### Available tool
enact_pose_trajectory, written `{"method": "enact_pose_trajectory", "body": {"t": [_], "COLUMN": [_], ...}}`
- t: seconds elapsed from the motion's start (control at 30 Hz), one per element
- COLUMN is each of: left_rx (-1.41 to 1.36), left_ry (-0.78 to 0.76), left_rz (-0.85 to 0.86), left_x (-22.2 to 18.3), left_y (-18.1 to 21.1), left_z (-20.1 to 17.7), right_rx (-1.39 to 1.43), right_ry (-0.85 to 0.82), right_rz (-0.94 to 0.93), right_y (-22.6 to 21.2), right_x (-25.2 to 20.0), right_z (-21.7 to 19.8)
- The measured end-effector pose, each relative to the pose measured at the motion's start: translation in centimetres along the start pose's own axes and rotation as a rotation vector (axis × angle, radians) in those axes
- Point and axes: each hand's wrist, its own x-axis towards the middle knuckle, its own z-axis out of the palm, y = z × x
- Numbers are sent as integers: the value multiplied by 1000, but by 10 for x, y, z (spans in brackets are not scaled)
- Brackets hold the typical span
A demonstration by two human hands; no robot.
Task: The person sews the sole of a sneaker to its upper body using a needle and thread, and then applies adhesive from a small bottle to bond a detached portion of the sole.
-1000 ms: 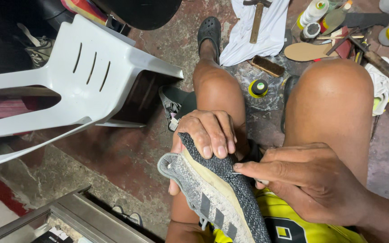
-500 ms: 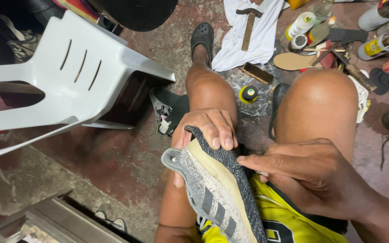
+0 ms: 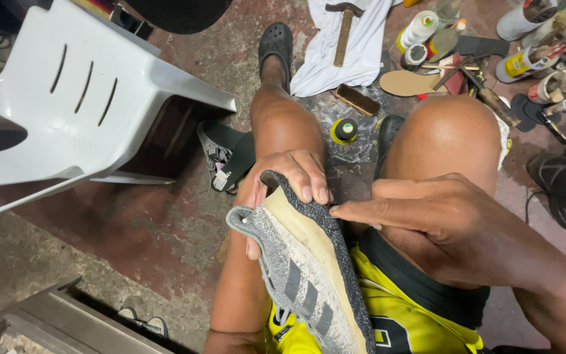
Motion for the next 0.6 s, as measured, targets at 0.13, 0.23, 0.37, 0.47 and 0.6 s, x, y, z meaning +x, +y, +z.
{"method": "enact_pose_trajectory", "body": {"t": [0.13,0.23,0.37,0.47,0.6], "left_rx": [0,-50,-34,-11,-25], "left_ry": [-27,-46,50,73,1], "left_rz": [75,85,50,40,29], "left_x": [3,3,2,2,-2], "left_y": [-2,-3,3,5,3], "left_z": [-4,-4,5,7,-2], "right_rx": [128,169,223,209,210], "right_ry": [5,22,14,16,6], "right_rz": [-56,-51,-32,-20,4], "right_y": [3,4,5,7,10], "right_x": [6,5,5,5,5], "right_z": [5,8,11,13,14]}}
